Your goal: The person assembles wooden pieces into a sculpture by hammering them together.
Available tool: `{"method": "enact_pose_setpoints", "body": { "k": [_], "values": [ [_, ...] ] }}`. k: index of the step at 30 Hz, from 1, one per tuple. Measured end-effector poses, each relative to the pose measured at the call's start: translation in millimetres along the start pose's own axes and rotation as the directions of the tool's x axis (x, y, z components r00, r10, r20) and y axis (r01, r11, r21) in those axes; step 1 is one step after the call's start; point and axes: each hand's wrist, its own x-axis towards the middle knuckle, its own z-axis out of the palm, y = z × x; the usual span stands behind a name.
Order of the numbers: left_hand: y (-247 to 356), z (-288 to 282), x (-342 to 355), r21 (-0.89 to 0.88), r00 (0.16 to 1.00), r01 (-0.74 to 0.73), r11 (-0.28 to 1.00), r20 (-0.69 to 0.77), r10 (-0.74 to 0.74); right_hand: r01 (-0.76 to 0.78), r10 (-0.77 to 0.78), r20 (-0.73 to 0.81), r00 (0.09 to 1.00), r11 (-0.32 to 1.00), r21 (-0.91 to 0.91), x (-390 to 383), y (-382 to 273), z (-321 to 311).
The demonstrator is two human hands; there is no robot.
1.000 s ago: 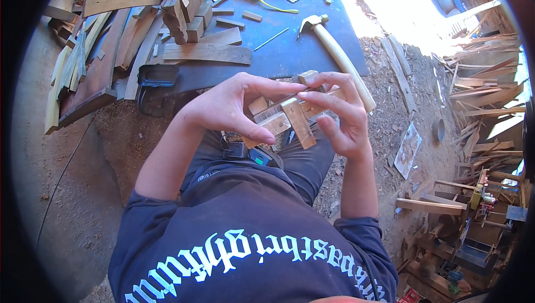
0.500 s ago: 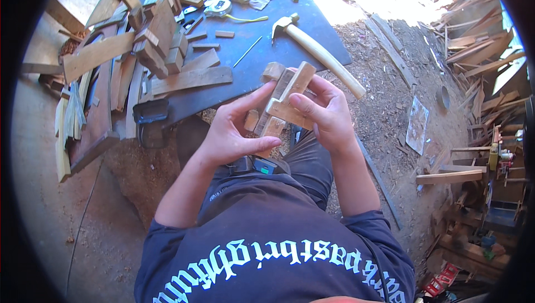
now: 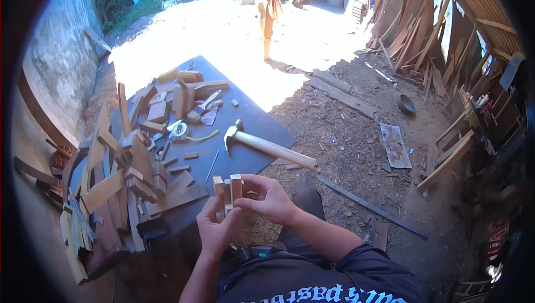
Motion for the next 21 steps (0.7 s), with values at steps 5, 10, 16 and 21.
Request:
{"method": "enact_pose_setpoints", "body": {
  "k": [5,10,16,21],
  "values": [
    [3,-3,12,0.196,0.976,-0.216,0.956,0.082,0.204,-0.025,0.024,0.025,0.999,0.999,0.044,7,0,-6],
    [9,-7,14,0.226,0.976,-0.215,0.95,0.086,0.2,-0.069,0.072,0.031,0.997,0.994,-0.086,16,-10,-7],
    [4,-17,27,0.055,0.995,-0.03,0.998,0.1,0.024,0.028,-0.034,-0.027,0.999,0.981,-0.192,25,-6,-4],
    [30,-3,41,-0.102,0.976,0.191,0.976,0.124,-0.178,0.024,-0.034,-0.055,0.998,0.983,-0.18,25,-17,-8]
  ]
}}
